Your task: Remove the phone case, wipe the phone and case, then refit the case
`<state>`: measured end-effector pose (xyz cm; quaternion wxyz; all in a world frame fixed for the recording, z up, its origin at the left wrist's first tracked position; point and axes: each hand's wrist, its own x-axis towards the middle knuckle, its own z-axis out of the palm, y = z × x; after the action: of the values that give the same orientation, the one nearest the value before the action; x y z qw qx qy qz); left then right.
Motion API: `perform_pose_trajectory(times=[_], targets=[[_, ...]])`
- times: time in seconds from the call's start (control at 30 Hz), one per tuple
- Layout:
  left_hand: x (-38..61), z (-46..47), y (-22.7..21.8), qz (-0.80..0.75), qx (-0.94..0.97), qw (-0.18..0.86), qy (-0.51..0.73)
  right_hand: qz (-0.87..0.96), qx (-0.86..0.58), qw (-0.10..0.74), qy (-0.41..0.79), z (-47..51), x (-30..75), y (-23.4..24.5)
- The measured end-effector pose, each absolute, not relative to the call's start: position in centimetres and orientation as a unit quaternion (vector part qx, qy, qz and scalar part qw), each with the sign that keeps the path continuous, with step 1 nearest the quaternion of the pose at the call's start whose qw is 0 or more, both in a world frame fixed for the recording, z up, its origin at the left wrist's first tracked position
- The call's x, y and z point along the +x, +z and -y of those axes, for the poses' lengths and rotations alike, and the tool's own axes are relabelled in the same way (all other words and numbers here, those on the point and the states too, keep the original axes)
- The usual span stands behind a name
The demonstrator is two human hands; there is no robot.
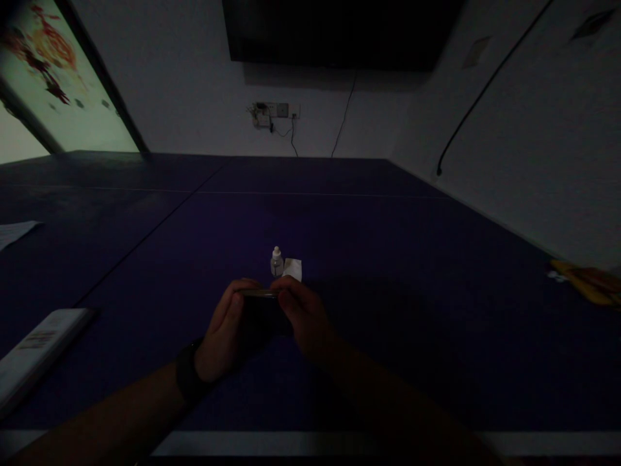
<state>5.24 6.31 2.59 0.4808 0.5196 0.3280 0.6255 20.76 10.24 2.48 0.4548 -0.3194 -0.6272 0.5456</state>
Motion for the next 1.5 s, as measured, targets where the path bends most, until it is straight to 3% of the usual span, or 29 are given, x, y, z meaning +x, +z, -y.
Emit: perform_pose_trajectory(times=[0.33, 0.83, 1.5], targets=[[5.1, -6.2, 2.3, -0.375, 0.573, 0.366, 0.63, 0.666, -0.309, 0.48, 0.48, -10.0, 20.8, 3.4], [5.0, -6.3, 2.5, -0.373, 0.565, 0.358, 0.643, 0.765, -0.329, 0.437, 0.341, -9.6, 21.6, 4.7], [4.8, -7.1, 1.6, -0.34, 0.529, 0.428, 0.649, 0.778, -0.306, 0.424, 0.349, -9.6, 21.6, 4.6]])
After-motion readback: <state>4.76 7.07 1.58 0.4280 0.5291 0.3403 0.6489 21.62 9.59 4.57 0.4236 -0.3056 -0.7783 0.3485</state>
